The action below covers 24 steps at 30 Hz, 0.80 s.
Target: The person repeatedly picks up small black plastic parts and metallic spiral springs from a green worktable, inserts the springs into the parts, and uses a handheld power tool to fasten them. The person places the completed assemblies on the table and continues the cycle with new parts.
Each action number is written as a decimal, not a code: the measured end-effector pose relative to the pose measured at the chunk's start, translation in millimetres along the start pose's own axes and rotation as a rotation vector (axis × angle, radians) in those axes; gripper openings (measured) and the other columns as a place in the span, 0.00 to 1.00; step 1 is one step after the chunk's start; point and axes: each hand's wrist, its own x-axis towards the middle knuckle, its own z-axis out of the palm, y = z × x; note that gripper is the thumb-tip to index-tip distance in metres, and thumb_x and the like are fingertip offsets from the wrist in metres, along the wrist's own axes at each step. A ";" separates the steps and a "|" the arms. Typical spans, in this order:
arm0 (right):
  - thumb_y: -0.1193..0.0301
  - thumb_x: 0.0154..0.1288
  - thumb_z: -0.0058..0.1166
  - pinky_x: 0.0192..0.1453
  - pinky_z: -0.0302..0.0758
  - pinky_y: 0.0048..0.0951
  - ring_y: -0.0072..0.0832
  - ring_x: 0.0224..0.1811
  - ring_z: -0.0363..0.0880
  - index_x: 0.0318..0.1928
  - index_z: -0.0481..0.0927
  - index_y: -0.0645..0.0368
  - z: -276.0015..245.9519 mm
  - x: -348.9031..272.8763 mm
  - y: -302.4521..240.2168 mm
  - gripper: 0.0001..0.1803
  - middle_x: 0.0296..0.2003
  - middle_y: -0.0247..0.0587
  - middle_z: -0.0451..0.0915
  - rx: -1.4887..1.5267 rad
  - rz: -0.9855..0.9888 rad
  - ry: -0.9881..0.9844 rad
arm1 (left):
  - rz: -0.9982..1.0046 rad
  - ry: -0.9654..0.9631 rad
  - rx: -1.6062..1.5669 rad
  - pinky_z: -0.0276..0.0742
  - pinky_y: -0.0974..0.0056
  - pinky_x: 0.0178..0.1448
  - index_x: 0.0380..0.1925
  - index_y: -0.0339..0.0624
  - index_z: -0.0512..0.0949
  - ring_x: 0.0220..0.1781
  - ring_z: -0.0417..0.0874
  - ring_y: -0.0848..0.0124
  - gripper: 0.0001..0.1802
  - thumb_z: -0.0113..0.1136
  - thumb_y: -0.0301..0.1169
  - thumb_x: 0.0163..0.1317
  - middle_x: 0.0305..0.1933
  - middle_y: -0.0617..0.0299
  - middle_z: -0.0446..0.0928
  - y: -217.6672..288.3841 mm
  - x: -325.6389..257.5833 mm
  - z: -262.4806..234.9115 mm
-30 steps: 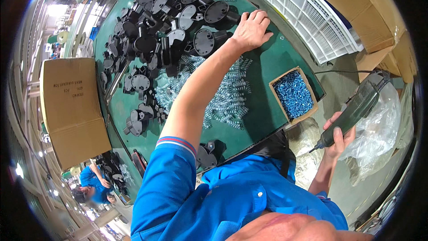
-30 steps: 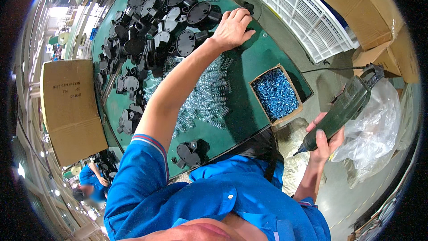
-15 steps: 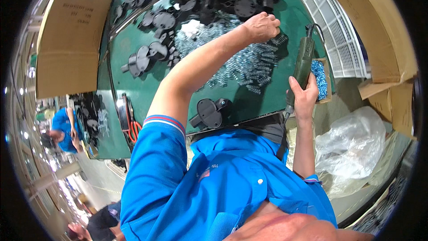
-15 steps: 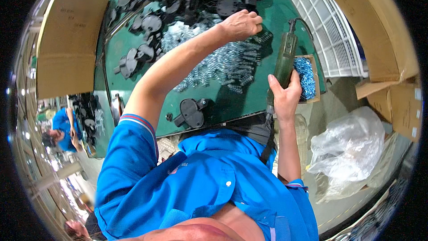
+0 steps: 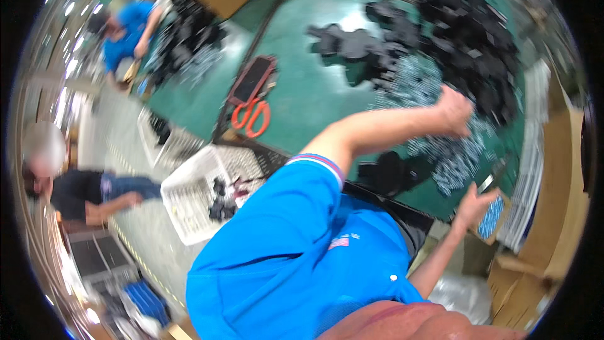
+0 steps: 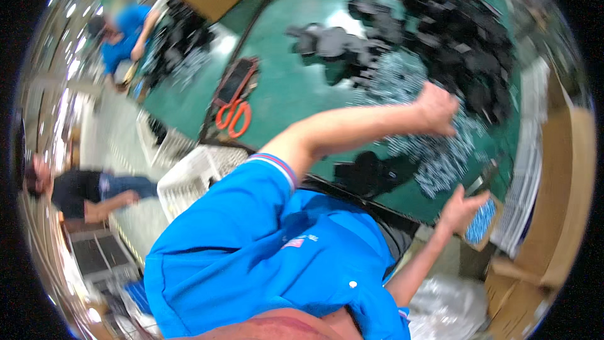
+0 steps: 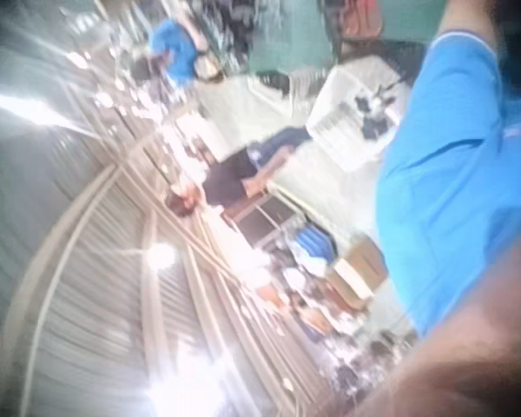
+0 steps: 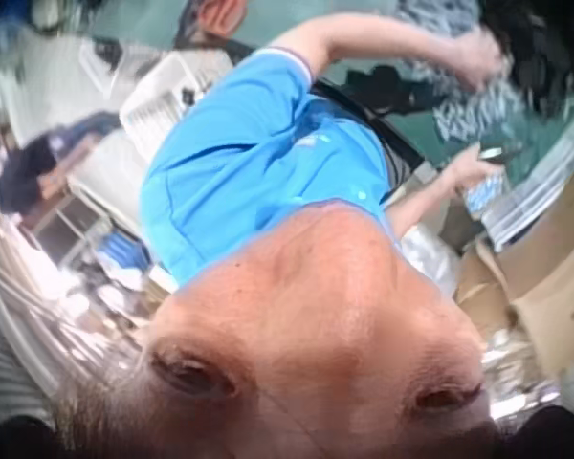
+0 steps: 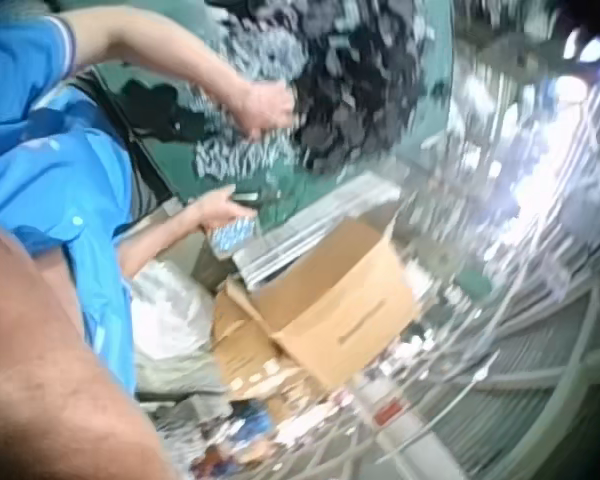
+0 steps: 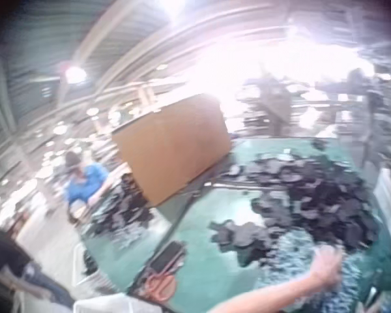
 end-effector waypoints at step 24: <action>0.63 0.56 0.60 0.60 0.70 0.41 0.49 0.58 0.75 0.64 0.70 0.60 -42.4 1.2 -86.6 0.34 0.56 0.53 0.76 -0.009 0.011 -0.169 | -0.192 0.306 0.438 0.67 0.45 0.63 0.66 0.54 0.67 0.66 0.71 0.54 0.41 0.72 0.37 0.49 0.66 0.57 0.69 -259.2 -139.8 -32.6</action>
